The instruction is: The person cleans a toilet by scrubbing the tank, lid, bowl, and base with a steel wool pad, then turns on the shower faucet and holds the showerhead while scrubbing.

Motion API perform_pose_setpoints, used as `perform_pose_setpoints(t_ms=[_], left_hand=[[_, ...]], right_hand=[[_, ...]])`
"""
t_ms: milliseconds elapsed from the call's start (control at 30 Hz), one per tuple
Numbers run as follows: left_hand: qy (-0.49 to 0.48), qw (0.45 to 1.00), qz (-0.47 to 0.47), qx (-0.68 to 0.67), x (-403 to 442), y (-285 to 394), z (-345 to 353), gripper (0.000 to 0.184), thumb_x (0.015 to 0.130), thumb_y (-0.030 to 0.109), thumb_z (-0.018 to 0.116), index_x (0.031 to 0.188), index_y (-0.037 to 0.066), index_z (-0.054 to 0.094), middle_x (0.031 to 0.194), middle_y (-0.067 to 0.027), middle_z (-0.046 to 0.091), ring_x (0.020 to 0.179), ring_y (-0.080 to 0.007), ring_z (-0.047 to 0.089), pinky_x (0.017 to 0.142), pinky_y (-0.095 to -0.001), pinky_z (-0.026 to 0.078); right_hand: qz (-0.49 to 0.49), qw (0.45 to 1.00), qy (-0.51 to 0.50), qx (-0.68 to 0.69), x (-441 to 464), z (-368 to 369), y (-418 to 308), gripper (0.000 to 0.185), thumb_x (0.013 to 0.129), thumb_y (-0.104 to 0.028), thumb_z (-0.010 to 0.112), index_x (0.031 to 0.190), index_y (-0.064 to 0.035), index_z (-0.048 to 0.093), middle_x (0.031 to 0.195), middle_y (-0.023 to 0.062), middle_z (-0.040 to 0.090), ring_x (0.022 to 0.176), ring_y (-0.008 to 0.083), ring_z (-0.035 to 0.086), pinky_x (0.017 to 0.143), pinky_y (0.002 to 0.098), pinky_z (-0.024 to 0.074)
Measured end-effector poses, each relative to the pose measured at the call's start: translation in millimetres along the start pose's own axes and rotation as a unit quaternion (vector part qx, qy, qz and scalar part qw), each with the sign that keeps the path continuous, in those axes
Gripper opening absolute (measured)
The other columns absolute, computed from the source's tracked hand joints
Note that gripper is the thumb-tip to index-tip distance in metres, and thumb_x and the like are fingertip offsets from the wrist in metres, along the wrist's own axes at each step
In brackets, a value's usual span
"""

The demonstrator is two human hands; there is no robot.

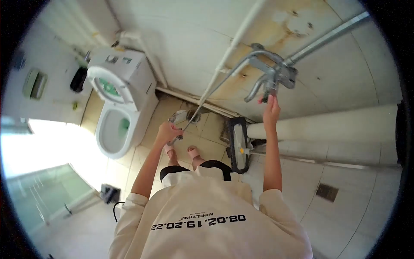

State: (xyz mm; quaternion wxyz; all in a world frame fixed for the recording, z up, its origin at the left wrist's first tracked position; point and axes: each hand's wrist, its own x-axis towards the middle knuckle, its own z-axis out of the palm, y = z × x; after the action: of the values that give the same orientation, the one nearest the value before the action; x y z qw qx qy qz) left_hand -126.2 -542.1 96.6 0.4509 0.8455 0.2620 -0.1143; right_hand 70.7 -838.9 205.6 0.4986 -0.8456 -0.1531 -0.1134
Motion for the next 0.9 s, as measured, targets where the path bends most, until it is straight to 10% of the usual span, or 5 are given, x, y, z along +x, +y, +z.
perform_pose_setpoints(t_ms=[200,500,900], left_hand=[[0.107,0.975,-0.148,-0.124,-47,-35,7,0.029,0.052,0.029,0.072,0.058,0.003,0.060,0.049,-0.0058,0.054,0.044,-0.0152,0.050,0.048,-0.0285,0.043],[0.331,0.943,-0.028,0.009,-112,-118,27,0.013,0.062,0.010,0.060,0.058,0.000,0.054,0.060,-0.0155,0.054,0.056,-0.0319,0.054,0.051,-0.0379,0.042],[0.273,0.947,-0.131,0.102,-172,-198,1,0.009,0.066,0.005,0.059,0.065,-0.002,0.053,0.079,-0.0196,0.048,0.071,-0.0352,0.053,0.062,-0.0419,0.043]], right_hand=[[0.015,0.999,-0.019,-0.030,2,-3,-11,0.029,0.089,-0.023,0.035,0.086,0.0001,0.052,0.065,0.0064,0.057,0.060,0.0148,0.053,0.062,0.0279,0.0412],[-0.040,0.998,0.006,-0.042,5,-3,-3,0.034,0.091,-0.028,0.032,0.080,-0.0006,0.050,0.066,0.0062,0.056,0.060,0.0148,0.050,0.062,0.0265,0.0394],[-0.030,1.000,-0.009,0.005,7,-1,-5,0.035,0.091,-0.030,0.030,0.079,-0.0020,0.047,0.062,0.0046,0.051,0.057,0.0136,0.048,0.059,0.0259,0.0383]])
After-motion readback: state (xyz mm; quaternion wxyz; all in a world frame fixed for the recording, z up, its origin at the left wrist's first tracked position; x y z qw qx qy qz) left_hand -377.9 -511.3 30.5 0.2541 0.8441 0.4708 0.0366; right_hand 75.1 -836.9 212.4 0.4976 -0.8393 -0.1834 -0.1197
